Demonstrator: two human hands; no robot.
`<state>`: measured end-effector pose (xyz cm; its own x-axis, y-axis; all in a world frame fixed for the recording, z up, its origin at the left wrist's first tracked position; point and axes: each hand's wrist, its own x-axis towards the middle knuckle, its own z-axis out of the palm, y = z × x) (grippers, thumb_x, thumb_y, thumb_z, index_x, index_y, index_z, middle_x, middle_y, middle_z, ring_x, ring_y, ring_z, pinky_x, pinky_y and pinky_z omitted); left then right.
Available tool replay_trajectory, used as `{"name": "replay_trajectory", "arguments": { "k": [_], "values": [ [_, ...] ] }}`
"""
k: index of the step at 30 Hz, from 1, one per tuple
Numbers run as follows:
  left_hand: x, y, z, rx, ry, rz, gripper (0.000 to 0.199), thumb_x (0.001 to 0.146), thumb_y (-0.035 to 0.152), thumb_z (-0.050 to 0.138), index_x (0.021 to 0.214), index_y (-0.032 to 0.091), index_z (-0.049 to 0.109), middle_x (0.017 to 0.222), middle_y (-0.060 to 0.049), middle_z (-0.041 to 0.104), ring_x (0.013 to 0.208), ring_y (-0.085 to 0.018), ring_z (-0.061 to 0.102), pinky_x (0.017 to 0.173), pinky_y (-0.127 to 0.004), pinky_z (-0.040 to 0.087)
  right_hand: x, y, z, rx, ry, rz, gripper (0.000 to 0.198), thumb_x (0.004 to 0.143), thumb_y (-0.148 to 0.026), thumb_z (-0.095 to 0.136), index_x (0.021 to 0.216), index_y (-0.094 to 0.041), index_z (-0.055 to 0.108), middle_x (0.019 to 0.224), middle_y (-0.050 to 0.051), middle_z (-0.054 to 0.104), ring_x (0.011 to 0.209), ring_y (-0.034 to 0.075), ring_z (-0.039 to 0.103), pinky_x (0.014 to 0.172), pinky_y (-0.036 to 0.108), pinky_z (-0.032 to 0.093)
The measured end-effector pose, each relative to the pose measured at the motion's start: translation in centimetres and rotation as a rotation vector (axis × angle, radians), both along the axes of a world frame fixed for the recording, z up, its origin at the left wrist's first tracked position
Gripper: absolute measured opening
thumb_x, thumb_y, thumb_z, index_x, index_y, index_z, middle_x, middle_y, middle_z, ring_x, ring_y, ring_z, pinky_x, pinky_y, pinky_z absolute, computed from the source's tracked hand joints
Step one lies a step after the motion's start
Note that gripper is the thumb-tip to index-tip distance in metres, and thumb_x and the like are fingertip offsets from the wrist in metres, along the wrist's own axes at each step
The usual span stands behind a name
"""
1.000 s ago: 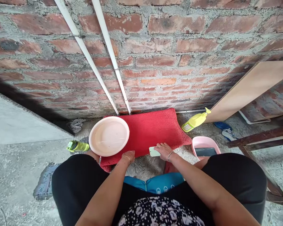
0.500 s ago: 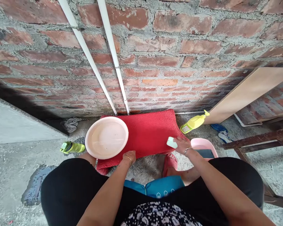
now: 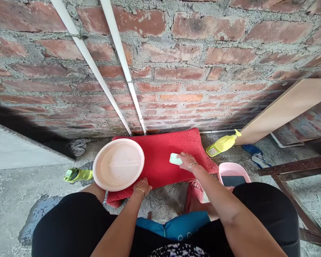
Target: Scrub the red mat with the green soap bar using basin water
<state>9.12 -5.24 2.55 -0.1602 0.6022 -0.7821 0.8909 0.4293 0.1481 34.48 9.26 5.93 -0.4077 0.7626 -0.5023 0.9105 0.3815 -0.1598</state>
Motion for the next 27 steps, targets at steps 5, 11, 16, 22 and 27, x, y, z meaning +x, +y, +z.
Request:
{"name": "replay_trajectory", "arguments": {
  "k": [5,11,16,22,27],
  "values": [
    [0.1,0.3,-0.4,-0.002,0.012,-0.056,0.051,0.075,0.038,0.061,0.118,0.013,0.052,0.124,-0.018,0.059,0.116,-0.027,0.055,0.093,-0.035,0.041,11.1,1.0,2.3,0.026,-0.235,-0.412,0.054,0.070,-0.023,0.061,0.123,-0.025,0.053,0.122,0.010,0.051,0.109,0.024,0.052,0.088,0.034,0.036],
    [0.4,-0.1,-0.7,0.002,0.058,-0.112,0.058,0.068,0.036,0.067,0.119,0.013,0.049,0.122,-0.017,0.061,0.113,-0.027,0.057,0.090,-0.033,0.043,13.2,-0.1,2.8,0.061,-0.233,-0.590,0.054,0.075,-0.030,0.057,0.126,-0.016,0.049,0.120,0.017,0.049,0.104,0.026,0.055,0.083,0.034,0.039],
    [0.5,-0.5,-0.9,0.027,0.091,-0.127,0.059,0.065,0.031,0.069,0.118,0.015,0.048,0.119,-0.015,0.062,0.110,-0.026,0.058,0.090,-0.033,0.044,3.8,-2.9,0.1,0.103,0.082,-0.350,0.056,0.074,-0.035,0.060,0.128,-0.023,0.047,0.118,0.008,0.048,0.100,0.019,0.053,0.086,0.028,0.038],
    [0.4,-0.6,-0.9,0.038,0.100,-0.146,0.055,0.069,0.032,0.065,0.117,0.011,0.048,0.119,-0.017,0.061,0.111,-0.026,0.058,0.089,-0.034,0.044,-4.3,-5.2,-1.8,0.100,0.180,-0.022,0.046,0.078,-0.037,0.056,0.122,-0.028,0.050,0.117,0.007,0.047,0.101,0.021,0.049,0.088,0.032,0.036],
    [0.5,-0.4,-0.7,0.023,0.105,-0.163,0.052,0.072,0.034,0.062,0.117,0.012,0.048,0.120,-0.017,0.060,0.110,-0.026,0.058,0.089,-0.033,0.044,-2.9,-3.3,-2.2,0.087,0.145,-0.089,0.050,0.076,-0.035,0.059,0.125,-0.028,0.049,0.117,0.007,0.047,0.100,0.021,0.050,0.087,0.032,0.036]
  ]
}}
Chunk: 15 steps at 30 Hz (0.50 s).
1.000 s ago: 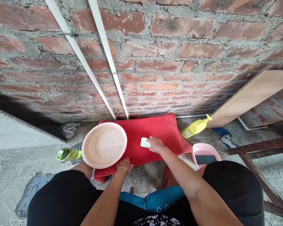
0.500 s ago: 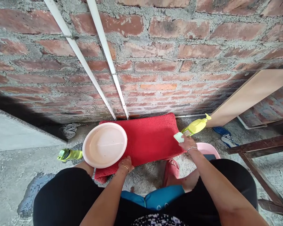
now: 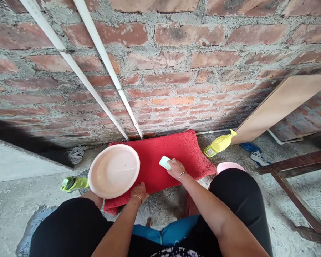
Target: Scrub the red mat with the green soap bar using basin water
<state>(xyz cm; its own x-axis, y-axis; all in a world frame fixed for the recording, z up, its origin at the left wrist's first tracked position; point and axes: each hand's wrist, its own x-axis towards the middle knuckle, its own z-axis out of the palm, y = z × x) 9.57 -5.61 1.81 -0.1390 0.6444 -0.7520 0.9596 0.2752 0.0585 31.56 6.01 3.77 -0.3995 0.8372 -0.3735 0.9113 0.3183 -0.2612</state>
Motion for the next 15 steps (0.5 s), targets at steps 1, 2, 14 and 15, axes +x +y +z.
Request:
{"name": "replay_trajectory", "arguments": {
  "k": [1,2,14,15],
  "values": [
    [0.0,0.1,0.0,-0.003,-0.001,-0.002,0.052,0.072,0.033,0.061,0.117,0.011,0.048,0.120,-0.017,0.060,0.110,-0.026,0.058,0.089,-0.033,0.044,0.9,0.4,0.0,0.001,-0.011,-0.027,0.052,0.075,-0.035,0.060,0.125,-0.028,0.049,0.118,0.007,0.047,0.100,0.021,0.050,0.087,0.032,0.036],
    [0.0,0.1,0.1,-0.005,-0.004,-0.002,0.051,0.072,0.033,0.061,0.117,0.011,0.048,0.120,-0.017,0.060,0.110,-0.026,0.058,0.089,-0.033,0.044,2.0,0.8,0.0,0.004,-0.021,-0.055,0.052,0.075,-0.035,0.061,0.125,-0.028,0.049,0.117,0.007,0.047,0.100,0.020,0.050,0.087,0.031,0.036],
    [0.1,0.2,-0.1,0.020,-0.013,0.031,0.049,0.070,0.028,0.063,0.115,0.012,0.051,0.117,-0.017,0.063,0.108,-0.026,0.059,0.087,-0.033,0.045,15.5,0.5,0.4,0.066,-0.190,-0.881,0.056,0.082,-0.049,0.045,0.129,-0.019,0.045,0.111,0.017,0.055,0.090,0.027,0.061,0.067,0.035,0.047],
    [0.1,0.3,-0.2,0.020,-0.013,0.036,0.048,0.071,0.027,0.063,0.115,0.012,0.051,0.117,-0.017,0.063,0.107,-0.027,0.059,0.086,-0.033,0.045,15.4,0.7,0.1,0.081,-0.178,-0.850,0.055,0.084,-0.048,0.041,0.130,-0.018,0.043,0.108,0.017,0.056,0.090,0.028,0.060,0.066,0.037,0.047]
  ]
}}
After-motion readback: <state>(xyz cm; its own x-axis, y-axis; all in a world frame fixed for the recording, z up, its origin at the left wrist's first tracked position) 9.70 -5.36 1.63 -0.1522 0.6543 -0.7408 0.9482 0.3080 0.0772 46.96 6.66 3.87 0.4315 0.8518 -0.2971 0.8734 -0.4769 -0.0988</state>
